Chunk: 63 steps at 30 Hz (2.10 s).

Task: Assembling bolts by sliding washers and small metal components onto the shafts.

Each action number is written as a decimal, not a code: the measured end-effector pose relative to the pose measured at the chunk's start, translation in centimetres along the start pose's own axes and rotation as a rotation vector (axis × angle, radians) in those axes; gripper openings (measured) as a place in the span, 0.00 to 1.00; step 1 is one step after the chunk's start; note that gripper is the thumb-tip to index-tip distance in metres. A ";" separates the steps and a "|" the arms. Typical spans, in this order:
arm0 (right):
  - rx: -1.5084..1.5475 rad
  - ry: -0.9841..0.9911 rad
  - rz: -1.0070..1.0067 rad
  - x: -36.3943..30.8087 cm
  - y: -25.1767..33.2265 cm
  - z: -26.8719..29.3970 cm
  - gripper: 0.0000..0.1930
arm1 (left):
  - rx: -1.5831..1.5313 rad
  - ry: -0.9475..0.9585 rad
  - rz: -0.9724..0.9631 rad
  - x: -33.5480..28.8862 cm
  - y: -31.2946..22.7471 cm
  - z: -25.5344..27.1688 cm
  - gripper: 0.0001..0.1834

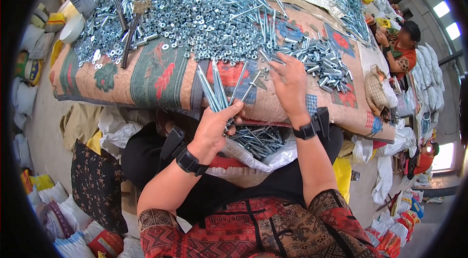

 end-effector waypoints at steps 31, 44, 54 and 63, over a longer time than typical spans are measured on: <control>1.348 0.251 -0.739 -4.0 1.3 -3.3 0.09 | 0.238 -0.005 -0.017 -0.8 -0.6 0.3 0.11; 0.863 0.399 -0.825 -4.4 -0.8 -2.4 0.14 | 0.140 0.013 -0.132 -1.4 -0.9 -0.5 0.08; 1.014 0.236 -0.657 -3.7 -0.5 -2.8 0.16 | 0.192 -0.015 -0.270 -1.9 -1.7 -0.4 0.10; 1.163 0.041 -0.600 -2.0 0.5 -1.4 0.17 | 0.235 -0.015 -0.269 -2.4 -2.0 -0.9 0.07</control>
Point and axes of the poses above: each hand's wrist, its own x-axis towards the middle knuckle, its own z-axis out of the back of the hand, y = z × x, the point moved 9 cm from there along x, towards the middle knuckle, and after that the axes turned 12 degrees about z, right-handed, at the moved point
